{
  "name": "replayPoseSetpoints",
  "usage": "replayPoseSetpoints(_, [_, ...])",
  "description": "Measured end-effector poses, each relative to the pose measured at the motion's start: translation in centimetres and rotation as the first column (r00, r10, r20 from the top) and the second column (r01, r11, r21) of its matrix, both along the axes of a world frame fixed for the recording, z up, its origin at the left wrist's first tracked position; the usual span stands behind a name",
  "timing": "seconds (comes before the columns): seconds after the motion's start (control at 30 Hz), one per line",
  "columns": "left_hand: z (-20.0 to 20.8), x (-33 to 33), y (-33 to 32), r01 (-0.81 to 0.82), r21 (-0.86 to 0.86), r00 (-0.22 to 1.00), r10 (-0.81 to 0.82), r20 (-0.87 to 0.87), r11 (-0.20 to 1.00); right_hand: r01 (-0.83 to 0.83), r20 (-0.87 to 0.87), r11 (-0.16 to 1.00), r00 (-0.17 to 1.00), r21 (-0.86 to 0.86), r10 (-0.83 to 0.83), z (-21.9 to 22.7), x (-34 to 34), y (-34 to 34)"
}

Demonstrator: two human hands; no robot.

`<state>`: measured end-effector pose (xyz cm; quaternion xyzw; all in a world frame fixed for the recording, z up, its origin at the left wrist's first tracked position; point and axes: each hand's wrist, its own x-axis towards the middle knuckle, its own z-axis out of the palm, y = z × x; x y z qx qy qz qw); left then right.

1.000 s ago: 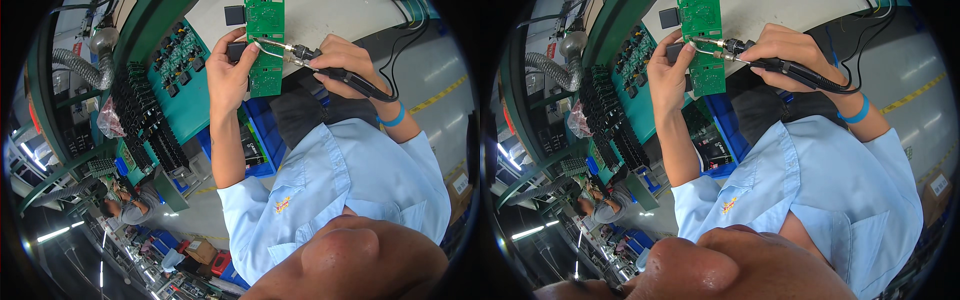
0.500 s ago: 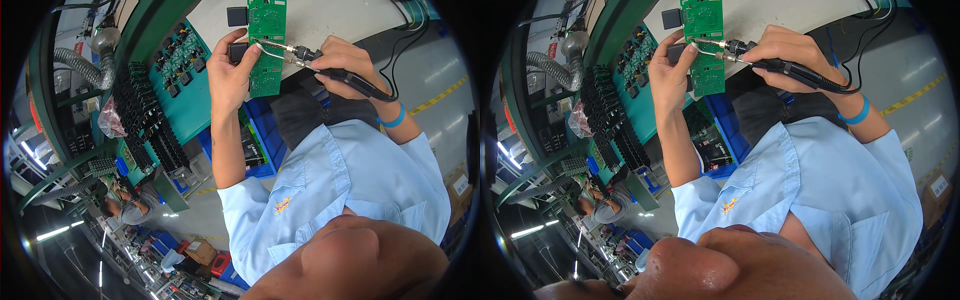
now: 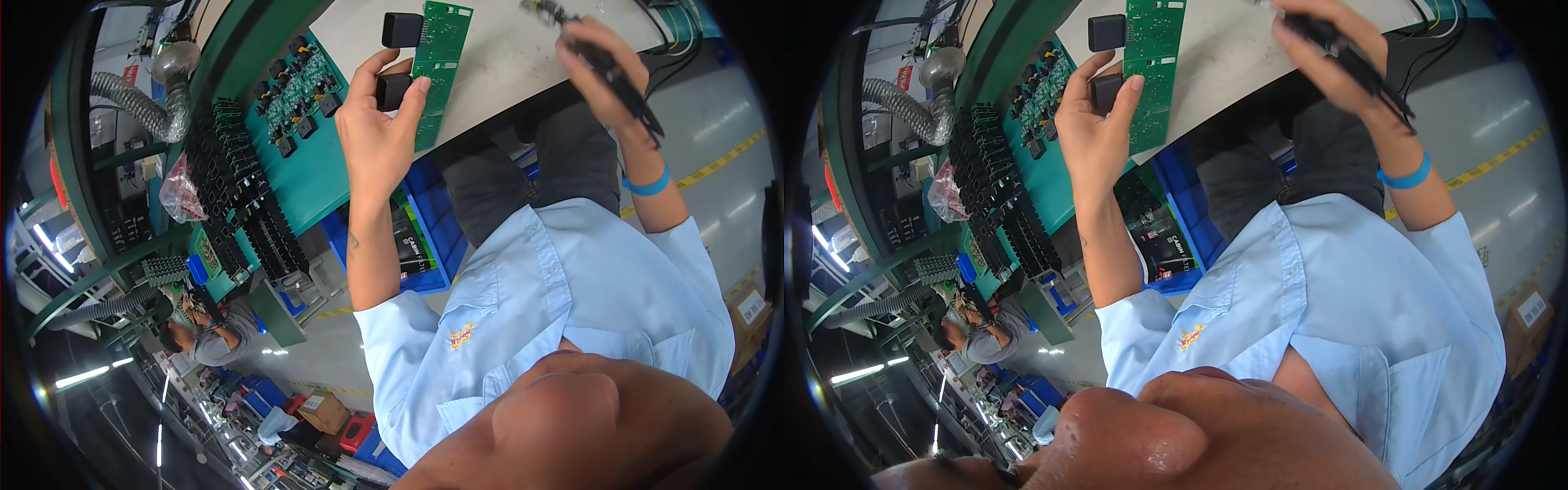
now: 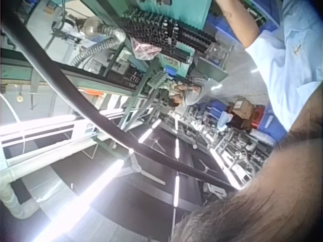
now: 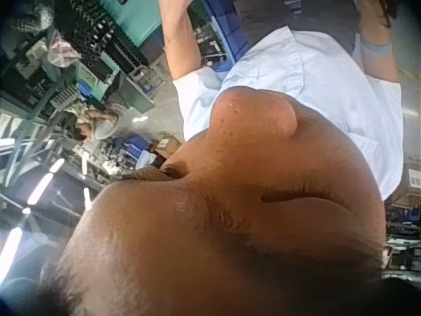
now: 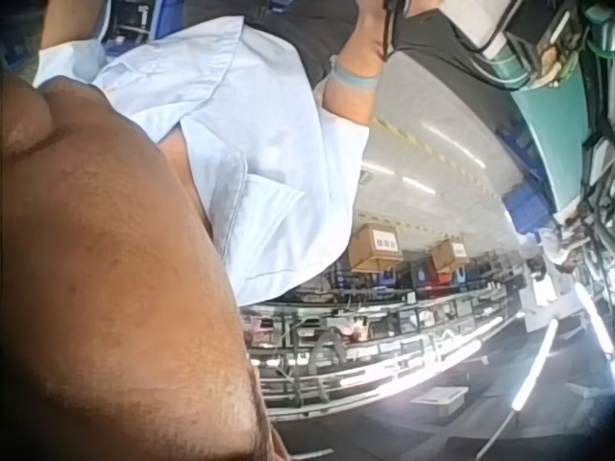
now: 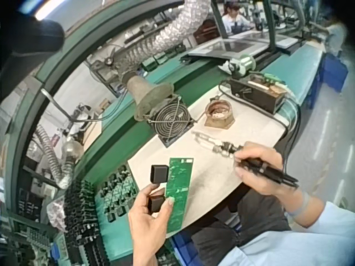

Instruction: The person solders electronic components onto circuit boards using a soldering iron, turning each board over to solder the connections, and places the completed boards onto the workbench.

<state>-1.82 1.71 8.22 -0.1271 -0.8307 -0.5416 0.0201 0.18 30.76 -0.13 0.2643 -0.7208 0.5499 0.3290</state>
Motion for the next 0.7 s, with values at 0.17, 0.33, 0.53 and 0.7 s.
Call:
replayPoseSetpoints(0.17, [-0.3, 0.5, 0.7, -0.05, -0.323, 0.957, -0.047, -0.288, 0.945, 0.365, 0.695, 0.928, 0.687, -0.077, -0.212, -2.8, -4.9, 4.3])
replayPoseSetpoints(0.33, [-1.4, 1.2, 1.2, -0.123, -0.519, 0.863, -0.168, -0.477, 0.846, 0.389, 0.711, 0.829, 0.703, -0.401, 0.014, 1.6, -3.1, -0.8])
replayPoseSetpoints(0.53, [-2.1, 1.9, 2.4, -0.073, -0.512, 0.866, -0.2, -0.458, 0.856, -0.067, 0.376, 0.904, 0.895, -0.423, 0.242, -0.6, -1.8, -4.7])
replayPoseSetpoints(0.7, [-2.6, 2.8, 1.3, -0.071, -0.46, 0.878, -0.163, -0.449, 0.885, -0.1, 0.38, 0.939, 0.896, -0.33, 0.23, -1.3, -1.6, -4.3])
